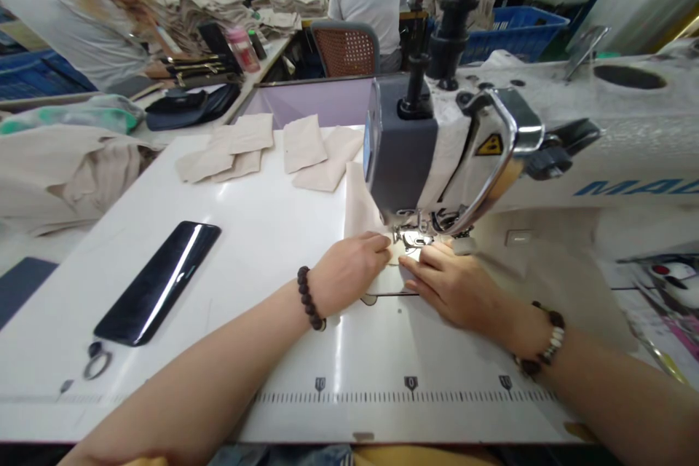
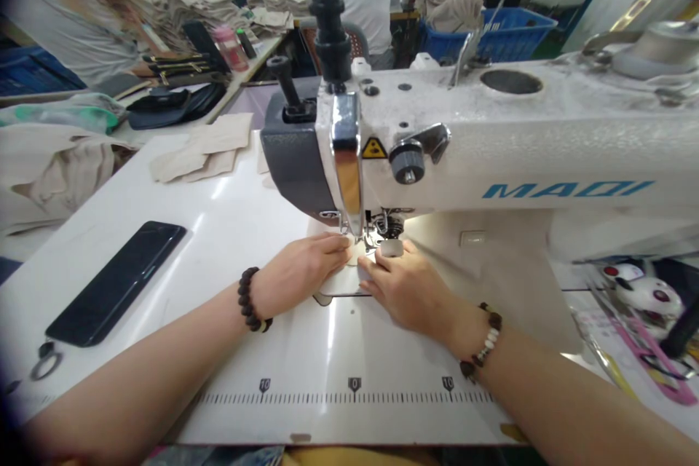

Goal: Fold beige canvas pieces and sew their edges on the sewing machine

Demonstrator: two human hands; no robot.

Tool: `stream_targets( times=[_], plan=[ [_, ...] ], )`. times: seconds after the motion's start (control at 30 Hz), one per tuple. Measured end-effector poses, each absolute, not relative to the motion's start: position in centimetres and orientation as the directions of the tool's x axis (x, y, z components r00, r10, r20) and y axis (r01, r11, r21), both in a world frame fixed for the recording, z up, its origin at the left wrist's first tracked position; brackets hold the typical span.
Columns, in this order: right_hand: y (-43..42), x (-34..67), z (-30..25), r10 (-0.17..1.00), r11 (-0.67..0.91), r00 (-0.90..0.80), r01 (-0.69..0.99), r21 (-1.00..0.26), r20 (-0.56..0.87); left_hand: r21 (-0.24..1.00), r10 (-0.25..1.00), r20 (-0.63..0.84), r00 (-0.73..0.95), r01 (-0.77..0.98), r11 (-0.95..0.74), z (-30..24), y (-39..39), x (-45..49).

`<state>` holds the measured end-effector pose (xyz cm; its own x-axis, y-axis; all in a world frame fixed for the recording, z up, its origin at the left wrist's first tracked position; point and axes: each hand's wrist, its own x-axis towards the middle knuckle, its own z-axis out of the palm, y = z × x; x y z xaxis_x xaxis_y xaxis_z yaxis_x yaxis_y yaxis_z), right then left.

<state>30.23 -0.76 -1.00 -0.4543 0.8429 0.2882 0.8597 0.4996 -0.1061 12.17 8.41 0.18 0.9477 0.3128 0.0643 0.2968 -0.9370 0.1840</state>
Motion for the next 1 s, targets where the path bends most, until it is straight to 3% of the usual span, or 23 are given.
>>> stream_targets(
  times=[0.2,0.7,1.0],
  plan=[
    [-0.3,29.7,-0.5,0.875,0.411,-0.384,0.911,-0.035,0.295,0.147,0.375,0.070,0.925,0.362,-0.921,0.3,9.1,12.8],
    [-0.3,29.7,-0.6,0.893,0.382,-0.356,0.923,-0.047,0.275,0.095,0.409,0.092,0.908,0.401,-0.911,0.3,9.5,13.3],
    [-0.5,30.3,-0.5,0.839,0.495,-0.444,0.862,-0.104,0.314,-0.005,0.499,-0.125,0.857,0.502,-0.865,2.5,5.6,13.0]
  ],
)
